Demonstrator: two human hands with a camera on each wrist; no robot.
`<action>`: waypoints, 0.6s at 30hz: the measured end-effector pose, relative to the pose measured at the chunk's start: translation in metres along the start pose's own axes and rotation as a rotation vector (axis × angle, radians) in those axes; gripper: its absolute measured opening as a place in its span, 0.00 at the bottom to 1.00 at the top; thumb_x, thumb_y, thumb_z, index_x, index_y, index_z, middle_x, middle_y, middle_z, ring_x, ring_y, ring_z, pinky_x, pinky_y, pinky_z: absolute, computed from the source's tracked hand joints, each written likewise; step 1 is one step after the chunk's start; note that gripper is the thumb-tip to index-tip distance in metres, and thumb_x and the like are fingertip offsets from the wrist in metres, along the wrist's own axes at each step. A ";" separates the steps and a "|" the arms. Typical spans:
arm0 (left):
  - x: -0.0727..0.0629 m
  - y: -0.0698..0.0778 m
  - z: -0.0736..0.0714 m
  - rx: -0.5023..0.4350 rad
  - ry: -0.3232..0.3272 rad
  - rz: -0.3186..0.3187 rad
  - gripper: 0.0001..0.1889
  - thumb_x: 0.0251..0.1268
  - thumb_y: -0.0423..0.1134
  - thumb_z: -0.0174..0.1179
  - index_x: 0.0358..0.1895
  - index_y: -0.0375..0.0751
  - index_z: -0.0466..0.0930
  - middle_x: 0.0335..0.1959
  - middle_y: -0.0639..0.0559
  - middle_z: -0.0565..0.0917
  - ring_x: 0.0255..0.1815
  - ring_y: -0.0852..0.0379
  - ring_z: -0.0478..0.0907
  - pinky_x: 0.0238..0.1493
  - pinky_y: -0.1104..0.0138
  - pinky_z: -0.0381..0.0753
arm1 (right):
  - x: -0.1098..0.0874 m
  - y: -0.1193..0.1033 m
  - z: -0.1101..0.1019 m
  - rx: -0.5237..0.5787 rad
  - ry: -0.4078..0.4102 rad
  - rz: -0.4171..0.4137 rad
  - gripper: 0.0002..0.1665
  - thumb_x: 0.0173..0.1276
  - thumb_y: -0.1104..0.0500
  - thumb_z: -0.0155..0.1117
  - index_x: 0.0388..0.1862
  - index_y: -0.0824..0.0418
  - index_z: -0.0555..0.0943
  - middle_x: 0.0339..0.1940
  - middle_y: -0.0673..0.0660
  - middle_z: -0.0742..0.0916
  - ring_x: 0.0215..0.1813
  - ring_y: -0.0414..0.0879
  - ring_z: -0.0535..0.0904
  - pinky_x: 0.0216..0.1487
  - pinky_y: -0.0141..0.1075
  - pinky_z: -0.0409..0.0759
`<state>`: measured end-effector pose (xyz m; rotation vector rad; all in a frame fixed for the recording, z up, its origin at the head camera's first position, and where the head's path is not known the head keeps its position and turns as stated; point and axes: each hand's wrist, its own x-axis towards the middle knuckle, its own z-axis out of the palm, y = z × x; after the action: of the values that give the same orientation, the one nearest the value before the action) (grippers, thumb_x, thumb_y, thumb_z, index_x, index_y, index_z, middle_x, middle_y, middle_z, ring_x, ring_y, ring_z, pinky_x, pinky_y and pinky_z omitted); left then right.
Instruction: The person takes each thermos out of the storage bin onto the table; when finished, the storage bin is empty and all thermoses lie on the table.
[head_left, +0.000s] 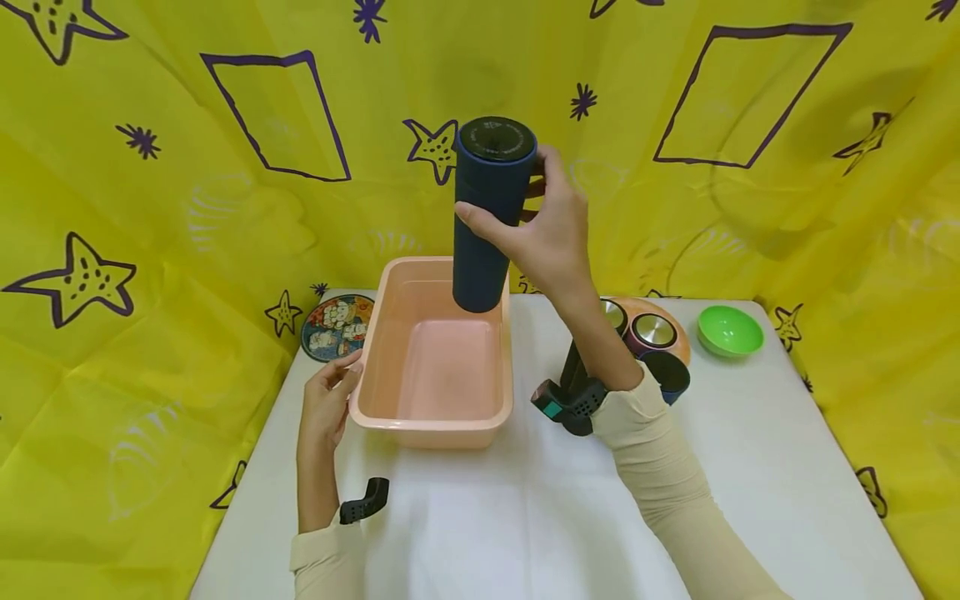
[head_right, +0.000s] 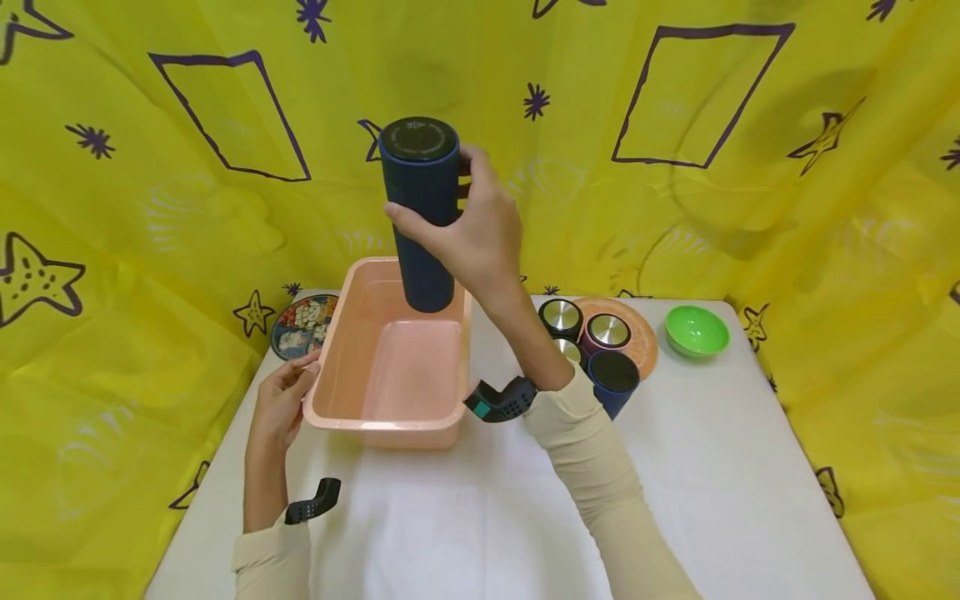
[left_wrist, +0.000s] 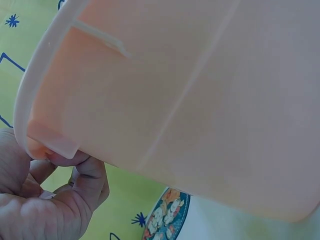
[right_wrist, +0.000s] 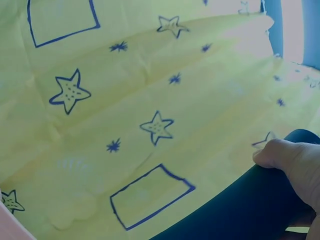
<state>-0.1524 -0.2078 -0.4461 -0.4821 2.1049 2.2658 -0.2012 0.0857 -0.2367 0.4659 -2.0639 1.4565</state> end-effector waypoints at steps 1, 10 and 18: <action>0.000 0.000 0.000 -0.001 -0.002 -0.003 0.22 0.73 0.37 0.55 0.67 0.35 0.71 0.41 0.53 0.75 0.41 0.63 0.81 0.42 0.68 0.86 | -0.002 -0.001 -0.003 -0.009 0.001 -0.005 0.40 0.49 0.50 0.79 0.58 0.63 0.74 0.46 0.56 0.83 0.45 0.42 0.77 0.44 0.32 0.82; 0.000 0.000 -0.003 0.005 0.014 -0.001 0.22 0.72 0.37 0.56 0.66 0.36 0.72 0.42 0.52 0.75 0.40 0.62 0.82 0.42 0.69 0.86 | -0.026 -0.015 -0.027 -0.026 -0.035 0.006 0.39 0.49 0.53 0.80 0.58 0.62 0.74 0.46 0.55 0.83 0.43 0.40 0.77 0.42 0.33 0.84; 0.001 -0.002 -0.001 -0.018 -0.001 0.014 0.21 0.72 0.36 0.56 0.66 0.35 0.72 0.39 0.53 0.76 0.38 0.62 0.81 0.39 0.70 0.86 | -0.053 -0.012 -0.050 -0.114 -0.046 0.010 0.39 0.47 0.56 0.80 0.58 0.62 0.75 0.44 0.54 0.84 0.44 0.38 0.77 0.39 0.30 0.81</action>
<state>-0.1531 -0.2088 -0.4485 -0.4681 2.0957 2.2944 -0.1408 0.1262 -0.2487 0.4475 -2.1748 1.3362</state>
